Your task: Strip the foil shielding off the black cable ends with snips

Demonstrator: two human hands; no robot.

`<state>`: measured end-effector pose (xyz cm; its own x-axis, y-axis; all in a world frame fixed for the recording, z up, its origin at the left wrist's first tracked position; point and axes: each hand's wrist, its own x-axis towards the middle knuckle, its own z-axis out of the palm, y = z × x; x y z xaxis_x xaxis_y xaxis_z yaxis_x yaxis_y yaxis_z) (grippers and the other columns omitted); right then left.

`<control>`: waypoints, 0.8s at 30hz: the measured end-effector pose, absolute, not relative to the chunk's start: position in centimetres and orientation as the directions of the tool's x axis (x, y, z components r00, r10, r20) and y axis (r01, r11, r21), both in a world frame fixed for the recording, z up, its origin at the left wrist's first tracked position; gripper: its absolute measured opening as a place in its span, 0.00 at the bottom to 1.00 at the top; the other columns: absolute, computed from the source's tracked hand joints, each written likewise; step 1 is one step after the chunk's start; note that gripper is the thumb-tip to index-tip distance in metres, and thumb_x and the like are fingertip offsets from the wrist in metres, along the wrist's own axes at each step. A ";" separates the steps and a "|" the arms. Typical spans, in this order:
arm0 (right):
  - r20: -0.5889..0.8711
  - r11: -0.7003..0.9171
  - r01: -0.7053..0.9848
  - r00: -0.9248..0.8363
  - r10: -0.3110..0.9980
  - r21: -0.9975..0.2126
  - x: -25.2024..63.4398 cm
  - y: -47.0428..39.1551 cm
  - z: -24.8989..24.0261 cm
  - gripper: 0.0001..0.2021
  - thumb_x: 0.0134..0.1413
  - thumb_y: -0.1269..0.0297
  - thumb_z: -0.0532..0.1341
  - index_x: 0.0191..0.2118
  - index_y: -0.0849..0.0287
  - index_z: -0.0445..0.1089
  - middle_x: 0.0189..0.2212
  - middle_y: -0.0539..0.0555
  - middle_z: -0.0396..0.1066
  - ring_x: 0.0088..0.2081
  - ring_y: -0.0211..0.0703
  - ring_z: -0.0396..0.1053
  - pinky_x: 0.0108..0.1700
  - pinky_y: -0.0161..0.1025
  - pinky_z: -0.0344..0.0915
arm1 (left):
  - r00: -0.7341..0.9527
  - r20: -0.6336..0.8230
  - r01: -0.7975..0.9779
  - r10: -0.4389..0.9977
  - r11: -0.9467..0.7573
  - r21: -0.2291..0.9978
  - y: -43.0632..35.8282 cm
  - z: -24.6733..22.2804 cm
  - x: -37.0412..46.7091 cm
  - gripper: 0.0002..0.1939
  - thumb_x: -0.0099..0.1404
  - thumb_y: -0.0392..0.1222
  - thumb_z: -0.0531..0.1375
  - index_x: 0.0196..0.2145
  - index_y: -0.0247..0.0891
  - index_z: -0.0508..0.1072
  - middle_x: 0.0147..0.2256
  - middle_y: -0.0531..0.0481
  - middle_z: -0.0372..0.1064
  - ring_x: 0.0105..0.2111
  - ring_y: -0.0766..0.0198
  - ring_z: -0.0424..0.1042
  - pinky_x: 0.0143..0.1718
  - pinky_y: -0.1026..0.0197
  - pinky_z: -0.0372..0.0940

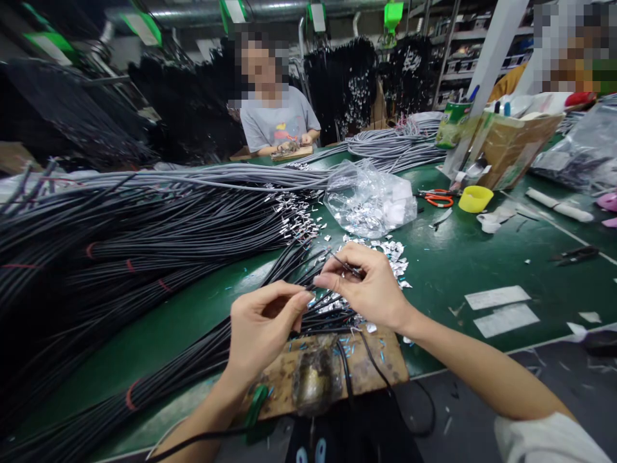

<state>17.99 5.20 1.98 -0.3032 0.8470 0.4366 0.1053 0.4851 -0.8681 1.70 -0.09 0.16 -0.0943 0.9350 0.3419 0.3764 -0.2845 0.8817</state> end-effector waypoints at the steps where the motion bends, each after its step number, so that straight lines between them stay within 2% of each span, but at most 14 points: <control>1: 0.426 0.472 0.084 -0.317 0.848 -0.878 18.0 5.3 1.9 0.12 0.46 0.57 0.67 0.25 0.60 0.70 0.22 0.49 0.64 0.24 0.34 0.59 0.25 0.34 0.53 | -0.092 0.377 0.409 0.922 -0.310 0.858 -0.1 0.1 1.6 0.07 0.58 0.40 0.62 0.24 0.36 0.75 0.18 0.54 0.68 0.16 0.71 0.64 0.18 0.68 0.59; 4: 0.333 0.353 -0.022 -0.391 0.858 -0.936 17.9 5.3 1.6 0.14 0.45 0.55 0.67 0.25 0.60 0.68 0.22 0.48 0.62 0.24 0.33 0.58 0.25 0.34 0.53 | -0.075 0.471 0.478 0.879 -0.383 0.791 -0.1 0.1 1.3 0.05 0.57 0.38 0.63 0.24 0.37 0.75 0.21 0.53 0.69 0.20 0.69 0.66 0.21 0.67 0.60; 7: 0.144 0.056 -0.169 -0.563 0.814 -0.984 17.5 5.1 1.0 0.17 0.46 0.50 0.64 0.26 0.59 0.63 0.18 0.43 0.53 0.18 0.29 0.47 0.19 0.32 0.45 | -0.034 0.531 0.474 0.847 -0.454 0.755 0.3 0.1 1.1 0.04 0.57 0.37 0.63 0.25 0.37 0.75 0.22 0.52 0.70 0.22 0.69 0.66 0.23 0.66 0.60; 9: 0.101 -0.042 -0.201 -0.648 0.755 -0.979 17.2 4.9 0.6 0.17 0.50 0.48 0.60 0.28 0.58 0.61 0.17 0.41 0.47 0.16 0.29 0.41 0.17 0.32 0.41 | -0.025 0.538 0.450 0.843 -0.471 0.759 0.5 0.1 1.2 0.05 0.58 0.38 0.62 0.26 0.37 0.75 0.23 0.52 0.70 0.23 0.68 0.66 0.24 0.66 0.60; 10: 0.133 0.015 -0.186 -0.638 0.758 -0.982 17.1 4.9 0.5 0.16 0.53 0.49 0.58 0.29 0.58 0.60 0.17 0.41 0.47 0.17 0.30 0.42 0.18 0.32 0.43 | -0.022 0.516 0.440 0.857 -0.455 0.774 0.5 0.0 1.3 0.06 0.59 0.39 0.62 0.25 0.37 0.75 0.23 0.52 0.70 0.23 0.69 0.65 0.24 0.66 0.59; 12: 0.320 0.332 -0.066 -0.494 0.808 -0.941 17.0 4.8 0.1 0.10 0.56 0.59 0.56 0.29 0.57 0.59 0.20 0.45 0.52 0.21 0.33 0.50 0.22 0.34 0.49 | -0.004 0.413 0.419 0.911 -0.374 0.828 0.5 -0.1 1.6 0.12 0.62 0.42 0.59 0.23 0.35 0.73 0.20 0.53 0.67 0.21 0.70 0.63 0.21 0.67 0.57; 14: 0.577 0.649 0.183 -0.329 0.748 -0.738 17.0 4.7 -0.4 0.04 0.52 0.71 0.55 0.29 0.57 0.59 0.25 0.49 0.57 0.27 0.37 0.55 0.27 0.36 0.52 | 0.037 0.270 0.380 0.962 -0.263 0.887 0.3 -0.1 1.9 0.19 0.65 0.46 0.55 0.20 0.35 0.69 0.16 0.54 0.61 0.17 0.71 0.58 0.18 0.68 0.53; 16: 0.733 0.774 0.372 -0.281 0.620 -0.512 16.9 4.6 -0.8 0.08 0.46 0.78 0.54 0.30 0.57 0.59 0.29 0.52 0.59 0.31 0.39 0.57 0.29 0.37 0.53 | 0.064 0.163 0.322 0.985 -0.175 0.930 0.0 0.0 2.1 0.22 0.65 0.50 0.53 0.18 0.35 0.66 0.14 0.56 0.56 0.14 0.73 0.54 0.15 0.68 0.49; 18: 0.774 0.796 0.420 -0.277 0.570 -0.436 16.8 4.6 -1.0 0.10 0.45 0.79 0.53 0.32 0.57 0.59 0.29 0.52 0.59 0.32 0.40 0.58 0.29 0.37 0.54 | 0.066 0.114 0.271 0.991 -0.127 0.954 -0.2 0.2 2.1 0.23 0.64 0.53 0.53 0.17 0.35 0.65 0.13 0.57 0.53 0.13 0.74 0.50 0.14 0.67 0.46; 19: 0.769 0.788 0.408 -0.259 0.585 -0.461 16.7 4.6 -1.0 0.08 0.47 0.78 0.53 0.31 0.57 0.59 0.29 0.52 0.59 0.32 0.40 0.58 0.30 0.38 0.55 | 0.060 0.108 0.257 0.992 -0.120 0.959 -0.2 0.3 2.0 0.23 0.63 0.53 0.54 0.17 0.35 0.64 0.13 0.57 0.52 0.13 0.74 0.50 0.14 0.67 0.45; 21: 0.689 0.728 0.306 -0.241 0.683 -0.614 16.6 4.7 -0.6 0.05 0.54 0.73 0.53 0.29 0.57 0.58 0.27 0.50 0.57 0.30 0.39 0.57 0.31 0.38 0.56 | 0.031 0.128 0.255 0.991 -0.131 0.958 -0.1 0.4 1.9 0.23 0.63 0.53 0.55 0.17 0.35 0.65 0.13 0.57 0.52 0.13 0.74 0.50 0.13 0.67 0.45; 23: 0.508 0.581 0.130 -0.358 0.783 -0.804 16.5 4.8 0.0 0.07 0.59 0.65 0.52 0.29 0.57 0.57 0.23 0.47 0.53 0.25 0.36 0.54 0.28 0.36 0.54 | -0.014 0.179 0.274 0.984 -0.169 0.947 0.0 0.5 1.7 0.22 0.62 0.52 0.56 0.17 0.35 0.66 0.13 0.57 0.54 0.13 0.73 0.51 0.14 0.67 0.46; 24: 0.415 0.493 0.062 -0.456 0.788 -0.868 16.6 4.9 0.3 0.09 0.61 0.61 0.51 0.30 0.57 0.57 0.21 0.45 0.51 0.23 0.35 0.51 0.26 0.35 0.53 | -0.035 0.210 0.287 0.977 -0.192 0.939 0.1 0.5 1.7 0.21 0.62 0.51 0.56 0.18 0.35 0.67 0.13 0.56 0.55 0.13 0.73 0.52 0.14 0.67 0.47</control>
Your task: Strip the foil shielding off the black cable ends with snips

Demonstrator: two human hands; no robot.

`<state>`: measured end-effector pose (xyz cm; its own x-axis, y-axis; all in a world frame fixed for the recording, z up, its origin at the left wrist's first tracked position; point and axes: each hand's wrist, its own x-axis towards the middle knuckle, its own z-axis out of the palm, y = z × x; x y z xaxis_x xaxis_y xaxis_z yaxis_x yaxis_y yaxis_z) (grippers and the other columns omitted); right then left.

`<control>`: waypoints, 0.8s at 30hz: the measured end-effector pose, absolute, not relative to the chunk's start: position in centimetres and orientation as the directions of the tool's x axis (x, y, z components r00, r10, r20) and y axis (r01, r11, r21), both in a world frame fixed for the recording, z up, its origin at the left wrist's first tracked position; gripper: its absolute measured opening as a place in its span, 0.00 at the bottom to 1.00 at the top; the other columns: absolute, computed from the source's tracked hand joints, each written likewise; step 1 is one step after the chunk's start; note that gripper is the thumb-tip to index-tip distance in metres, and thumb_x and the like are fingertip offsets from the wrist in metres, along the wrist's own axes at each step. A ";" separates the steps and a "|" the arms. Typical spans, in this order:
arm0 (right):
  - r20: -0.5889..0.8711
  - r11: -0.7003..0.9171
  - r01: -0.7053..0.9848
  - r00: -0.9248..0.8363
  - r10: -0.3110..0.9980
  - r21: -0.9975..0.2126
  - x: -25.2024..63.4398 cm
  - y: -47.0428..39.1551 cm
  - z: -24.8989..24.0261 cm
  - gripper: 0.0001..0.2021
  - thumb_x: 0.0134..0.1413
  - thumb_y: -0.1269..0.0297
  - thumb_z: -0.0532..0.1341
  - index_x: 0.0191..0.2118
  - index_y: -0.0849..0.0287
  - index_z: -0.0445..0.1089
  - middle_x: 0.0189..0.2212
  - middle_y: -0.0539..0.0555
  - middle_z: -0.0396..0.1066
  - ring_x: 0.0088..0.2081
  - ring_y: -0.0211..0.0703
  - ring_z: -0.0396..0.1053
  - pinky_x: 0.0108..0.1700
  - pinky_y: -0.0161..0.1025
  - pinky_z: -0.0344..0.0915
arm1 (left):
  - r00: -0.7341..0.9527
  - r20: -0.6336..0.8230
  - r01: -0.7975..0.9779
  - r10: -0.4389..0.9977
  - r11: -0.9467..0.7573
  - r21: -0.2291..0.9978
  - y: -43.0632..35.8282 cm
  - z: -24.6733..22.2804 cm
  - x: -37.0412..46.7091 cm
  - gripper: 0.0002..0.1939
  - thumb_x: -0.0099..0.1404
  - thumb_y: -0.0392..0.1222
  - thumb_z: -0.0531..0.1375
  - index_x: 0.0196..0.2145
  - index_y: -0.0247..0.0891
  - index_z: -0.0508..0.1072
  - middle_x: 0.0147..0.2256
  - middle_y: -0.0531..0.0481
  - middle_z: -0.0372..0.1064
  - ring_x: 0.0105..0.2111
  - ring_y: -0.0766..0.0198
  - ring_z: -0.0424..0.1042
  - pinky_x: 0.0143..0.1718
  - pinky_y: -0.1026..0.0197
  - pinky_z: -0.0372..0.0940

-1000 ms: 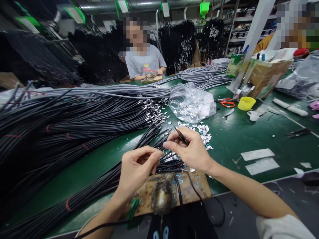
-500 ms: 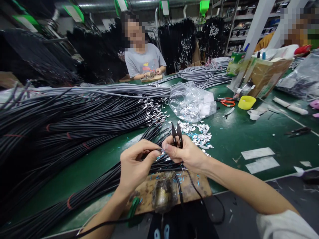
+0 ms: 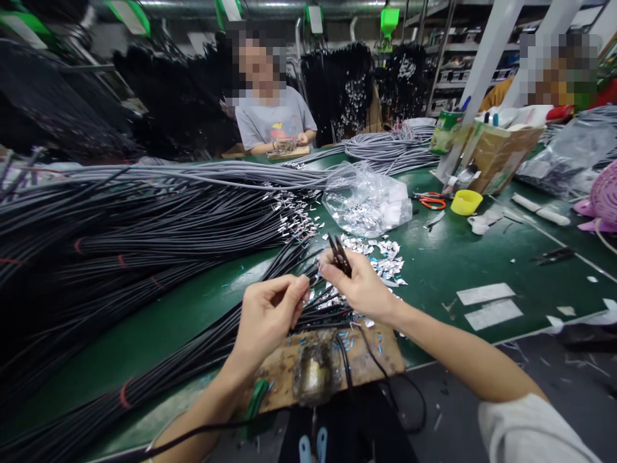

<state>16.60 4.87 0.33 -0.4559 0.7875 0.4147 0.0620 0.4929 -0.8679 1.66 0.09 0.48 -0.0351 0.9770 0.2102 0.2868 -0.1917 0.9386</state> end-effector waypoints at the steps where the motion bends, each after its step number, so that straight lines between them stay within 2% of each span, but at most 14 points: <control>1: 0.354 0.437 0.030 -0.539 0.765 -0.899 16.7 5.0 0.6 0.10 0.61 0.59 0.50 0.30 0.57 0.57 0.20 0.44 0.49 0.21 0.34 0.50 0.25 0.35 0.52 | -0.050 0.240 0.302 0.970 -0.214 0.929 0.1 0.5 1.7 0.20 0.62 0.49 0.56 0.18 0.35 0.68 0.13 0.56 0.57 0.14 0.73 0.53 0.15 0.67 0.48; 2: 0.341 0.439 0.033 -0.581 0.740 -0.898 16.8 5.1 0.8 0.10 0.61 0.59 0.51 0.30 0.57 0.58 0.20 0.44 0.49 0.21 0.34 0.50 0.25 0.35 0.52 | -0.061 0.267 0.321 0.962 -0.235 0.918 0.2 0.5 1.7 0.18 0.62 0.48 0.57 0.19 0.35 0.70 0.14 0.55 0.59 0.14 0.72 0.54 0.15 0.67 0.50; 4: 0.431 0.567 0.111 -0.536 0.725 -0.816 17.3 5.6 1.0 0.07 0.58 0.64 0.53 0.29 0.57 0.58 0.23 0.47 0.54 0.25 0.35 0.53 0.28 0.36 0.54 | -0.077 0.312 0.362 0.947 -0.265 0.894 0.1 0.6 1.8 0.15 0.60 0.45 0.60 0.20 0.34 0.72 0.15 0.54 0.63 0.16 0.72 0.57 0.16 0.68 0.52; 6: 0.552 0.651 0.233 -0.373 0.746 -0.722 17.9 6.4 1.0 0.06 0.56 0.69 0.54 0.28 0.58 0.58 0.26 0.49 0.58 0.29 0.37 0.56 0.32 0.38 0.54 | -0.081 0.344 0.391 0.935 -0.288 0.874 0.0 0.6 2.0 0.12 0.57 0.43 0.62 0.21 0.34 0.73 0.17 0.54 0.65 0.17 0.71 0.59 0.18 0.68 0.53; 7: 0.583 0.643 0.274 -0.275 0.765 -0.715 18.3 6.8 1.0 0.06 0.56 0.71 0.54 0.28 0.58 0.59 0.26 0.49 0.58 0.29 0.37 0.56 0.32 0.38 0.54 | -0.086 0.359 0.395 0.929 -0.299 0.869 -0.1 0.6 2.0 0.11 0.57 0.42 0.62 0.20 0.35 0.72 0.17 0.54 0.65 0.18 0.71 0.59 0.18 0.68 0.54; 10: 0.558 0.523 0.259 0.080 0.826 -0.812 19.2 7.7 1.3 0.05 0.58 0.67 0.54 0.31 0.58 0.62 0.24 0.48 0.58 0.26 0.36 0.56 0.30 0.37 0.54 | -0.088 0.348 0.361 0.934 -0.295 0.885 -0.2 0.6 1.9 0.12 0.58 0.43 0.61 0.20 0.35 0.72 0.16 0.55 0.63 0.17 0.71 0.58 0.18 0.68 0.53; 11: 0.554 0.522 0.251 0.078 0.829 -0.815 19.4 7.8 1.4 0.03 0.57 0.67 0.55 0.33 0.58 0.64 0.25 0.48 0.60 0.27 0.36 0.58 0.31 0.37 0.55 | -0.087 0.330 0.343 0.940 -0.283 0.896 -0.2 0.5 1.8 0.13 0.59 0.43 0.60 0.21 0.35 0.72 0.15 0.55 0.61 0.16 0.71 0.58 0.17 0.68 0.53; 14: 0.539 0.579 0.217 -0.216 0.814 -0.786 19.2 7.2 1.9 0.04 0.55 0.67 0.59 0.32 0.59 0.70 0.29 0.50 0.66 0.30 0.37 0.61 0.33 0.37 0.57 | -0.066 0.289 0.300 0.955 -0.257 0.919 0.0 0.4 1.6 0.15 0.62 0.45 0.58 0.21 0.35 0.71 0.15 0.56 0.58 0.15 0.73 0.55 0.16 0.68 0.50; 17: 0.490 0.578 0.114 -0.413 0.767 -0.808 18.7 6.4 2.0 0.06 0.55 0.66 0.60 0.32 0.61 0.73 0.28 0.52 0.69 0.32 0.37 0.65 0.35 0.38 0.60 | -0.015 0.273 0.259 0.962 -0.260 0.930 0.1 0.5 1.4 0.19 0.64 0.47 0.55 0.19 0.34 0.68 0.14 0.57 0.54 0.15 0.74 0.52 0.15 0.68 0.47; 21: 0.460 0.507 -0.069 -0.538 0.706 -0.859 18.3 6.2 1.5 0.07 0.56 0.66 0.59 0.39 0.60 0.73 0.34 0.53 0.71 0.35 0.36 0.66 0.37 0.37 0.62 | 0.075 0.220 0.201 0.973 -0.231 0.952 0.2 0.4 1.3 0.22 0.65 0.50 0.53 0.18 0.35 0.63 0.13 0.58 0.51 0.14 0.74 0.49 0.15 0.68 0.45; 24: 0.442 0.434 -0.146 -0.521 0.731 -0.889 18.0 6.2 1.1 0.06 0.52 0.65 0.62 0.35 0.61 0.71 0.30 0.51 0.69 0.31 0.34 0.64 0.33 0.35 0.61 | 0.113 0.176 0.178 0.978 -0.194 0.965 0.2 0.3 1.2 0.23 0.66 0.52 0.52 0.18 0.35 0.61 0.12 0.58 0.50 0.13 0.75 0.49 0.15 0.68 0.45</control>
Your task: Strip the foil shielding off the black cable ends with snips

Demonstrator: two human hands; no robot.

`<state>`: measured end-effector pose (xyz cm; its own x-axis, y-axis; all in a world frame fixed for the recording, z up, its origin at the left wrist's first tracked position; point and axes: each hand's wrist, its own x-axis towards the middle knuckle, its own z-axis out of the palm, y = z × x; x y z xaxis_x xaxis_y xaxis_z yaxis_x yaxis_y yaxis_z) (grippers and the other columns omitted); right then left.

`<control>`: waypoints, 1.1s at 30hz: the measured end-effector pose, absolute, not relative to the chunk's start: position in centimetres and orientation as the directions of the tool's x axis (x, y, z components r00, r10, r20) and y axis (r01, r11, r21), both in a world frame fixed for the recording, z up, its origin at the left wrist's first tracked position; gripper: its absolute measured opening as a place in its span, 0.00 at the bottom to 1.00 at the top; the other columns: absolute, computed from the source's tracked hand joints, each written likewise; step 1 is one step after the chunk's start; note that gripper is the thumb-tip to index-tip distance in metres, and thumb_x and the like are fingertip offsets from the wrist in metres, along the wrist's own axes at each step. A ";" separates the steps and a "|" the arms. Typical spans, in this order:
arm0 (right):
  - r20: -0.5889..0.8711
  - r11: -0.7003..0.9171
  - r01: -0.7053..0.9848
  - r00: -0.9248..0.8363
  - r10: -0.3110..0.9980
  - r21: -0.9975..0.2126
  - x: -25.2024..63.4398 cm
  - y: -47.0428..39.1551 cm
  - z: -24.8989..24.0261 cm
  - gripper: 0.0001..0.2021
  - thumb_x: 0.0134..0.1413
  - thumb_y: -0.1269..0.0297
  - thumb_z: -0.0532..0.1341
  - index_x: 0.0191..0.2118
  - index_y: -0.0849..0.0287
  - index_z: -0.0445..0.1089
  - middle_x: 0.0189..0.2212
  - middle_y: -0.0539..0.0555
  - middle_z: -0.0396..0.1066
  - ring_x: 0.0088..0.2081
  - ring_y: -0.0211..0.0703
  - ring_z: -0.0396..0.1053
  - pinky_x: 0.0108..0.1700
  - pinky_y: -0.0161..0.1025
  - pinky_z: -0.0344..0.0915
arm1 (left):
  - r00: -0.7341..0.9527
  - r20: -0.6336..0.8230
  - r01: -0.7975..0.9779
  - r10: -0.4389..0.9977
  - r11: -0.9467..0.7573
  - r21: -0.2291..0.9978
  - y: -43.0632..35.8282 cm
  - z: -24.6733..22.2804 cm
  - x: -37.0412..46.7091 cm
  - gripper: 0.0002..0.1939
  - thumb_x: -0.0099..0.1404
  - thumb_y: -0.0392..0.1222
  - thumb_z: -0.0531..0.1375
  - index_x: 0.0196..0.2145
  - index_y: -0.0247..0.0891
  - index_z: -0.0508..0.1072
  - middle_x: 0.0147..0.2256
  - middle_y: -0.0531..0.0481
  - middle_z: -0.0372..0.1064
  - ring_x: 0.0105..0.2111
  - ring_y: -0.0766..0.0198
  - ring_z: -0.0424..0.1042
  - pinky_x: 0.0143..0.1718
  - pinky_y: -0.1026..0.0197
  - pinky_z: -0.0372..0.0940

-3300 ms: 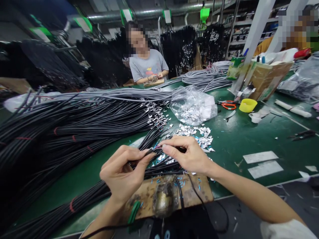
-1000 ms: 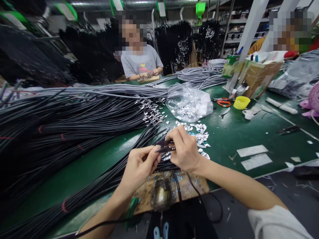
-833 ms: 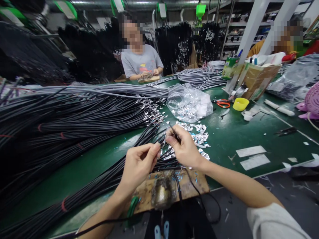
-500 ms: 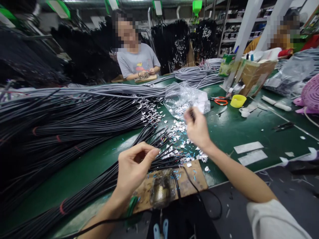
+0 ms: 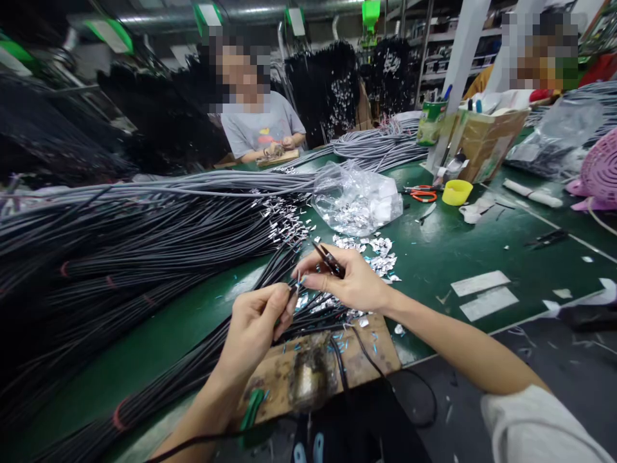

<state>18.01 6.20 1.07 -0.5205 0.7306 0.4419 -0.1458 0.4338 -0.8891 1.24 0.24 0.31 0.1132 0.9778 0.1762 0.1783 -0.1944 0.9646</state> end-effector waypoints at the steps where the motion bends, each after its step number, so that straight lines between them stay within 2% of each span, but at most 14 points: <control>1: 0.424 0.408 -0.151 -0.510 0.748 -0.900 17.9 6.2 0.9 0.06 0.51 0.64 0.63 0.33 0.61 0.71 0.29 0.50 0.67 0.30 0.34 0.63 0.31 0.34 0.60 | 0.116 0.170 0.174 0.979 -0.189 0.967 0.3 0.3 1.2 0.23 0.66 0.52 0.51 0.18 0.35 0.61 0.12 0.58 0.50 0.13 0.75 0.49 0.15 0.68 0.45; 4: 0.348 0.318 -0.149 -0.509 0.787 -0.936 17.5 6.0 0.6 0.08 0.51 0.61 0.63 0.31 0.62 0.69 0.24 0.47 0.62 0.24 0.30 0.58 0.25 0.32 0.55 | 0.088 0.190 0.190 0.978 -0.204 0.960 0.2 0.2 1.3 0.23 0.66 0.51 0.52 0.18 0.35 0.62 0.12 0.58 0.51 0.13 0.75 0.49 0.15 0.69 0.45; 7: 0.252 0.195 -0.162 -0.526 0.813 -0.967 17.2 5.7 0.3 0.11 0.52 0.57 0.62 0.30 0.61 0.67 0.17 0.42 0.54 0.17 0.28 0.49 0.19 0.31 0.48 | -0.002 0.279 0.262 0.960 -0.269 0.927 0.1 0.1 1.4 0.20 0.65 0.48 0.54 0.19 0.34 0.66 0.14 0.57 0.54 0.14 0.74 0.51 0.15 0.69 0.47; 9: 0.231 0.175 -0.155 -0.516 0.825 -0.972 17.2 5.5 0.3 0.11 0.52 0.57 0.62 0.29 0.61 0.67 0.16 0.42 0.54 0.17 0.28 0.50 0.19 0.30 0.49 | -0.053 0.347 0.319 0.936 -0.314 0.894 0.0 -0.1 1.4 0.16 0.64 0.45 0.56 0.21 0.34 0.68 0.16 0.56 0.58 0.15 0.74 0.54 0.16 0.69 0.49; 13: 0.390 0.420 -0.015 -0.405 0.827 -0.907 17.7 5.2 1.0 0.07 0.52 0.62 0.61 0.32 0.61 0.71 0.25 0.49 0.67 0.27 0.33 0.63 0.28 0.33 0.60 | -0.064 0.427 0.396 0.902 -0.370 0.840 -0.2 -0.1 1.4 0.13 0.63 0.41 0.57 0.23 0.34 0.71 0.18 0.55 0.63 0.17 0.73 0.58 0.18 0.69 0.53; 16: 0.544 0.608 0.079 -0.365 0.755 -0.790 18.1 4.9 1.6 0.06 0.52 0.66 0.61 0.33 0.61 0.74 0.25 0.51 0.70 0.26 0.34 0.64 0.26 0.33 0.60 | -0.068 0.486 0.459 0.872 -0.405 0.791 -0.2 0.1 1.3 0.11 0.62 0.39 0.58 0.23 0.35 0.72 0.18 0.55 0.64 0.18 0.72 0.60 0.20 0.69 0.54; 19: 0.658 0.718 0.102 -0.331 0.677 -0.688 18.1 4.8 1.9 0.04 0.49 0.70 0.61 0.30 0.62 0.74 0.24 0.51 0.70 0.23 0.32 0.63 0.25 0.33 0.60 | -0.070 0.526 0.495 0.847 -0.428 0.756 -0.2 0.0 1.4 0.09 0.60 0.37 0.59 0.24 0.35 0.73 0.19 0.55 0.65 0.19 0.72 0.61 0.20 0.69 0.55; 22: 0.661 0.720 0.137 -0.308 0.684 -0.680 18.1 4.9 1.6 0.04 0.48 0.71 0.61 0.28 0.63 0.74 0.23 0.50 0.69 0.23 0.32 0.63 0.26 0.33 0.60 | -0.072 0.536 0.504 0.841 -0.433 0.748 -0.2 -0.2 1.4 0.07 0.59 0.36 0.61 0.24 0.35 0.74 0.20 0.56 0.65 0.19 0.73 0.61 0.20 0.69 0.56; 27: 0.466 0.535 0.125 -0.354 0.811 -0.836 18.0 5.0 1.3 0.07 0.51 0.67 0.60 0.31 0.63 0.75 0.22 0.50 0.71 0.22 0.32 0.63 0.23 0.31 0.59 | -0.091 0.527 0.492 0.845 -0.422 0.761 -0.1 -0.5 1.4 0.06 0.59 0.36 0.61 0.25 0.36 0.74 0.20 0.56 0.66 0.20 0.73 0.61 0.21 0.69 0.57; 30: 0.486 0.552 0.144 -0.328 0.810 -0.822 17.9 4.8 1.4 0.07 0.51 0.69 0.59 0.33 0.63 0.75 0.26 0.52 0.73 0.24 0.32 0.64 0.24 0.31 0.59 | -0.103 0.523 0.481 0.846 -0.417 0.771 0.0 -0.5 1.5 0.05 0.59 0.36 0.62 0.25 0.36 0.74 0.20 0.56 0.66 0.20 0.73 0.62 0.21 0.69 0.57; 33: 0.504 0.563 0.170 -0.293 0.812 -0.809 17.7 4.6 1.5 0.07 0.50 0.69 0.60 0.32 0.65 0.75 0.25 0.52 0.72 0.23 0.32 0.63 0.24 0.30 0.59 | -0.116 0.529 0.471 0.841 -0.422 0.775 0.0 -0.6 1.5 0.04 0.58 0.36 0.62 0.26 0.37 0.74 0.21 0.56 0.66 0.20 0.72 0.63 0.22 0.69 0.58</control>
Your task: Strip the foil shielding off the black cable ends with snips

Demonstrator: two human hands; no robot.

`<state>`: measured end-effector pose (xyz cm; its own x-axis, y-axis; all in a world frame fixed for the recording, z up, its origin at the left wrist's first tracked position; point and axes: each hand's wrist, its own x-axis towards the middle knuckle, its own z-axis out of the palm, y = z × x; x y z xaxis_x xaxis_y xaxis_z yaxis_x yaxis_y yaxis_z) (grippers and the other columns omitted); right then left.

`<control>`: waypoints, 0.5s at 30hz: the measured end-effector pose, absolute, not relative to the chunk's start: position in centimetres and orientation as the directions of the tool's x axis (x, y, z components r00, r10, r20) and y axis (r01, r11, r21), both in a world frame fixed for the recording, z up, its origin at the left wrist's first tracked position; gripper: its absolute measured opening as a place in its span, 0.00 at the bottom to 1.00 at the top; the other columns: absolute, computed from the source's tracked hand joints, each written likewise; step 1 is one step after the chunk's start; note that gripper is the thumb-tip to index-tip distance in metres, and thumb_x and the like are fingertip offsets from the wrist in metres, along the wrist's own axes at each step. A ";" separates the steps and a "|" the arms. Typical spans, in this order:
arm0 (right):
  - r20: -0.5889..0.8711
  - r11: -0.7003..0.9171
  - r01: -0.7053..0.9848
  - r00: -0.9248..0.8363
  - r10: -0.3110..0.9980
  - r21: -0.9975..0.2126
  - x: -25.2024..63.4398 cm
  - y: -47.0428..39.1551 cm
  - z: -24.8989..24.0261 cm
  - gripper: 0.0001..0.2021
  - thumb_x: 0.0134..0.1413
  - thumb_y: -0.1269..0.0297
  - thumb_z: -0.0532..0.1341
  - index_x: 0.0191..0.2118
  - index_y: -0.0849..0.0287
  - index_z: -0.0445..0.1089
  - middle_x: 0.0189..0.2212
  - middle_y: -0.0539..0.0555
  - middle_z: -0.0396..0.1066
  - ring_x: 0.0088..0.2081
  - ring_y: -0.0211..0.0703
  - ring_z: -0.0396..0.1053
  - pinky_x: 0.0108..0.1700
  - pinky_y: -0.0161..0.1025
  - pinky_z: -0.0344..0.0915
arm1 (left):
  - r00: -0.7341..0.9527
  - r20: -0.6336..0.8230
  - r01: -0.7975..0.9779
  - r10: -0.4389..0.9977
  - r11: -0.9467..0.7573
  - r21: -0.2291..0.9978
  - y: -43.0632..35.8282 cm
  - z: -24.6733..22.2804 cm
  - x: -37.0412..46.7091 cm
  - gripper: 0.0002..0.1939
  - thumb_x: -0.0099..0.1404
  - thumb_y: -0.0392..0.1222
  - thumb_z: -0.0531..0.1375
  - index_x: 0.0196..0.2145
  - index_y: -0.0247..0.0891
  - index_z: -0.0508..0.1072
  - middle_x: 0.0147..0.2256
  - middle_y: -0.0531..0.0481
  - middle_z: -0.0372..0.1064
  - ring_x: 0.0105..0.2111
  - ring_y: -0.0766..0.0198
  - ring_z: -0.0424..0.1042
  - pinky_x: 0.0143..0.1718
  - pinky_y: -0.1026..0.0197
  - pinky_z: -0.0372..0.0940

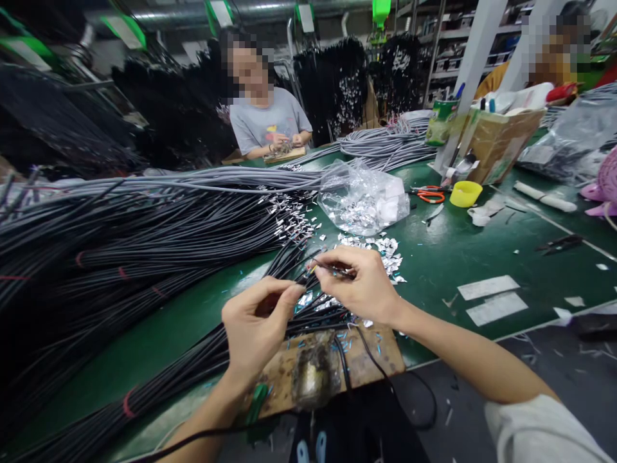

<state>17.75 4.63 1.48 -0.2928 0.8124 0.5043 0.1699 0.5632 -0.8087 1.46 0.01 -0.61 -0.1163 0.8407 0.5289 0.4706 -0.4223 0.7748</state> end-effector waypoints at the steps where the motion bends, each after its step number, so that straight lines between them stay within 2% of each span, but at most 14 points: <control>1: 0.498 0.557 0.173 -0.293 0.816 -0.812 17.7 4.6 1.4 0.07 0.49 0.69 0.60 0.31 0.65 0.75 0.24 0.52 0.72 0.23 0.31 0.63 0.23 0.30 0.58 | -0.123 0.528 0.466 0.840 -0.421 0.778 0.0 -0.6 1.4 0.04 0.58 0.36 0.62 0.26 0.37 0.75 0.21 0.56 0.66 0.20 0.72 0.63 0.22 0.69 0.58; 7: 0.500 0.564 0.168 -0.310 0.809 -0.808 17.7 4.7 1.4 0.06 0.49 0.70 0.60 0.30 0.65 0.75 0.22 0.51 0.72 0.21 0.30 0.61 0.21 0.30 0.56 | -0.118 0.518 0.470 0.847 -0.412 0.781 -0.1 -0.5 1.5 0.06 0.60 0.36 0.61 0.26 0.37 0.74 0.21 0.55 0.66 0.20 0.72 0.63 0.22 0.69 0.59; 11: 0.593 0.634 0.197 -0.228 0.772 -0.748 17.8 4.4 1.6 0.06 0.49 0.70 0.61 0.31 0.63 0.76 0.23 0.51 0.73 0.21 0.31 0.62 0.21 0.32 0.57 | -0.106 0.517 0.489 0.850 -0.408 0.771 0.0 -0.4 1.5 0.07 0.60 0.38 0.61 0.25 0.36 0.74 0.21 0.55 0.66 0.20 0.71 0.63 0.22 0.68 0.59; 15: 0.696 0.732 0.219 -0.226 0.682 -0.646 17.9 4.2 1.2 0.07 0.48 0.72 0.62 0.34 0.61 0.76 0.25 0.50 0.74 0.23 0.33 0.66 0.26 0.33 0.62 | -0.121 0.521 0.498 0.845 -0.402 0.768 0.0 -0.3 1.4 0.07 0.60 0.39 0.61 0.25 0.36 0.74 0.21 0.54 0.67 0.20 0.70 0.64 0.22 0.68 0.59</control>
<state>17.93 4.16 1.23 -0.2260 0.6818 0.6958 0.2192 0.7315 -0.6456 1.44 -0.03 -0.35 -0.1213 0.8447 0.5212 0.4983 -0.4024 0.7680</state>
